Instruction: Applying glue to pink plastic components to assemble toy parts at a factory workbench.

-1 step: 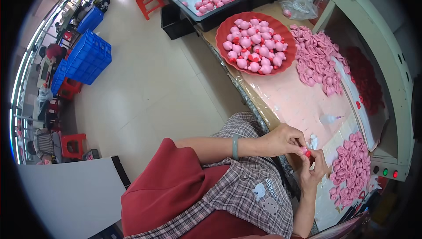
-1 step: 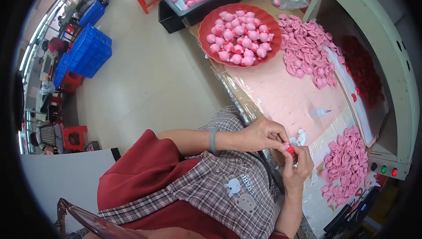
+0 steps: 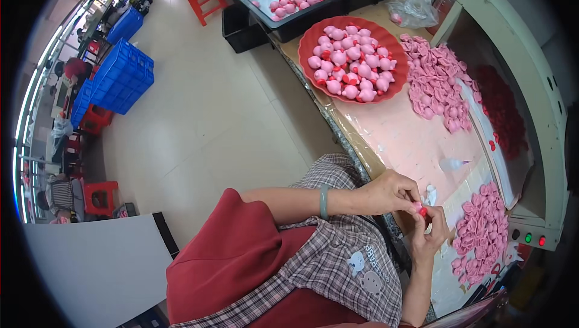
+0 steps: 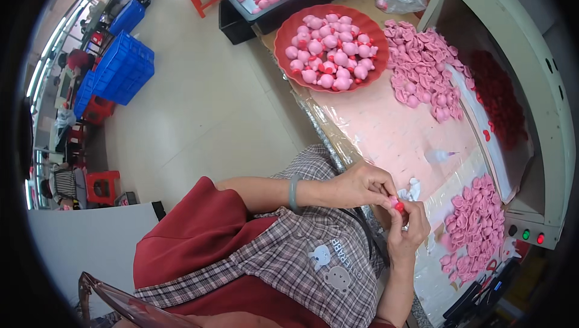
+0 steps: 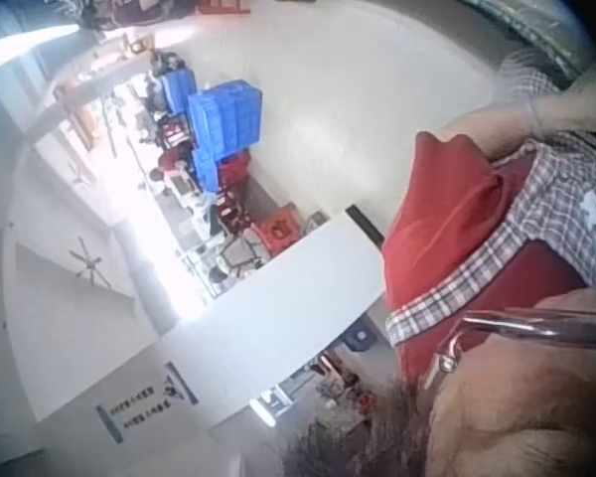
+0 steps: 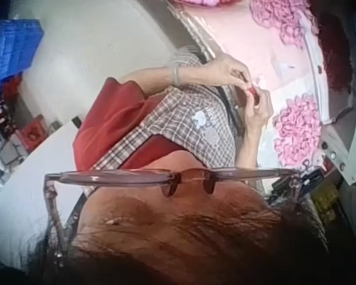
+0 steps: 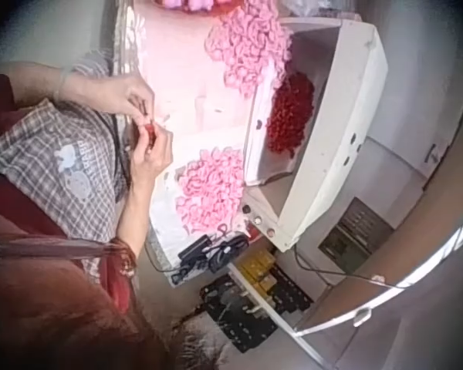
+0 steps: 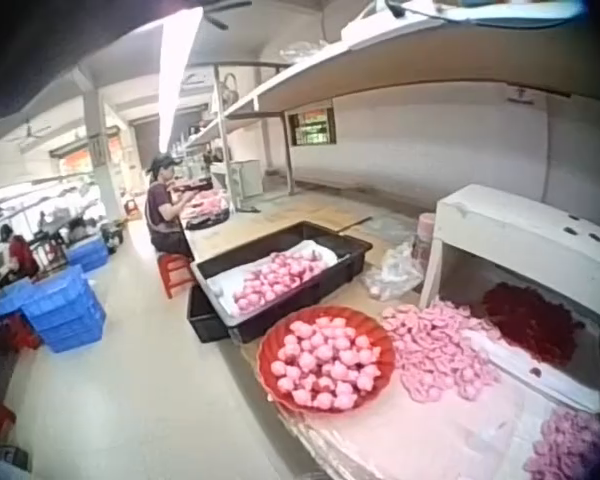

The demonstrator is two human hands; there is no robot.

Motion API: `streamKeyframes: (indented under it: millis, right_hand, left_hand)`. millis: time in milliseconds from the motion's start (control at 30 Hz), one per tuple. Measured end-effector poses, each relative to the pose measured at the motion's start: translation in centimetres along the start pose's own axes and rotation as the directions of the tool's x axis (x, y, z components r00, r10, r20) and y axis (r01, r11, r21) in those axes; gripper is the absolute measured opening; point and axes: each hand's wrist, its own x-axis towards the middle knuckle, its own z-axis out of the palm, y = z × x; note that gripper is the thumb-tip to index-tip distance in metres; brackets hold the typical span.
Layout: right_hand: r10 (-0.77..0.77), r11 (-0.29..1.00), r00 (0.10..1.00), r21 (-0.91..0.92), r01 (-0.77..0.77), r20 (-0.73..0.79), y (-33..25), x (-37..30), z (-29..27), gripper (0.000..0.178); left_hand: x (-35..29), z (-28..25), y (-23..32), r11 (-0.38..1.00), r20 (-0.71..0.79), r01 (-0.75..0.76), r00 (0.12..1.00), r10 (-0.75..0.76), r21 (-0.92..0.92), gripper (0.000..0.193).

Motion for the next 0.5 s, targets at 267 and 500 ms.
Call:
streamKeyframes:
  millis: [267,500]
  right_hand:
    - [0.053,0.999,0.999,-0.003,-0.053,-0.001,0.1,0.0,0.6,0.012]
    - [-0.028,0.990,1.000,-0.139,0.025,-0.015,-0.2,0.7,-0.4,0.017]
  left_hand:
    - [0.0,-0.2,-1.1,0.999,-0.018,0.023,1.000,-0.023,-0.029,0.015]
    - [0.4,0.6,-2.0,0.963,0.041,0.130,0.991,-0.124,-0.238,0.029]
